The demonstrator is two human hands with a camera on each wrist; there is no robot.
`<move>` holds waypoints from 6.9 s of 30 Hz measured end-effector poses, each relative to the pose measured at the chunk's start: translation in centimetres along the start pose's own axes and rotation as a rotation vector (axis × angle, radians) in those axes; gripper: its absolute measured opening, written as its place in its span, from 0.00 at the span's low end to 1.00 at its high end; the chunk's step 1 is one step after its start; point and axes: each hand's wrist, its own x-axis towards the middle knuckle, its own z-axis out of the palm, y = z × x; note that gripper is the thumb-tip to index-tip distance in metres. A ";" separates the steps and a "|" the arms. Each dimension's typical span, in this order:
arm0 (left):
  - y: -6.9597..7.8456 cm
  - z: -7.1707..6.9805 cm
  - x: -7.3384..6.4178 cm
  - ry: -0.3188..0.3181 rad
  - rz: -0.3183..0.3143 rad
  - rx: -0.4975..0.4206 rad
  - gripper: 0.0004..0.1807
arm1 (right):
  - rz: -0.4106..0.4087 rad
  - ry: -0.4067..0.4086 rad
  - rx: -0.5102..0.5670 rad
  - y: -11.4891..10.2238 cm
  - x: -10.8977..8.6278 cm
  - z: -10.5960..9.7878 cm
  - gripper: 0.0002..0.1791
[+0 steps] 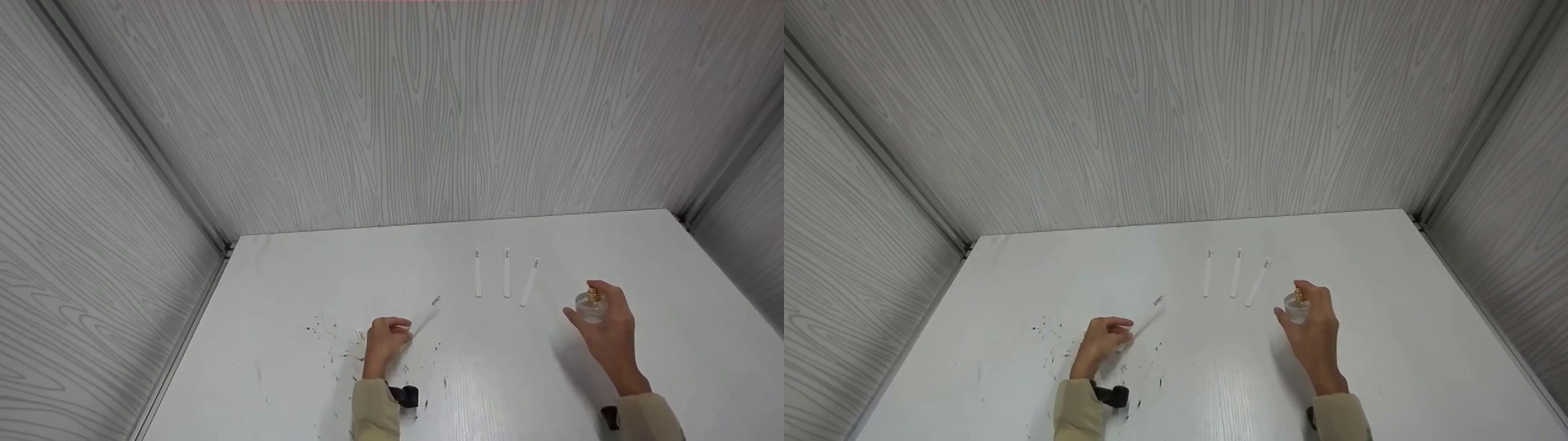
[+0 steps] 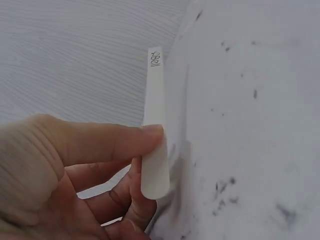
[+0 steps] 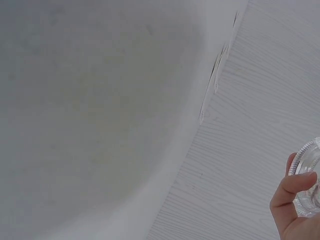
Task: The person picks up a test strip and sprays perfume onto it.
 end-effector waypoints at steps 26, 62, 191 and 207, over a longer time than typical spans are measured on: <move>2.3 4.6 -0.2 -0.266 -0.036 -0.322 0.16 | -0.014 -0.009 0.041 -0.3 0.1 0.4 0.36; 5.4 8.4 -1.0 -0.339 0.058 -0.372 0.13 | -0.009 -0.016 0.026 -0.5 0.3 1.4 0.31; 7.1 8.5 -0.5 -0.384 0.109 -0.229 0.13 | 0.024 -0.050 -0.018 -0.7 0.2 2.3 0.33; 6.2 8.5 0.9 -0.285 0.060 -0.269 0.15 | 0.112 -0.045 0.043 -0.6 -0.2 1.8 0.33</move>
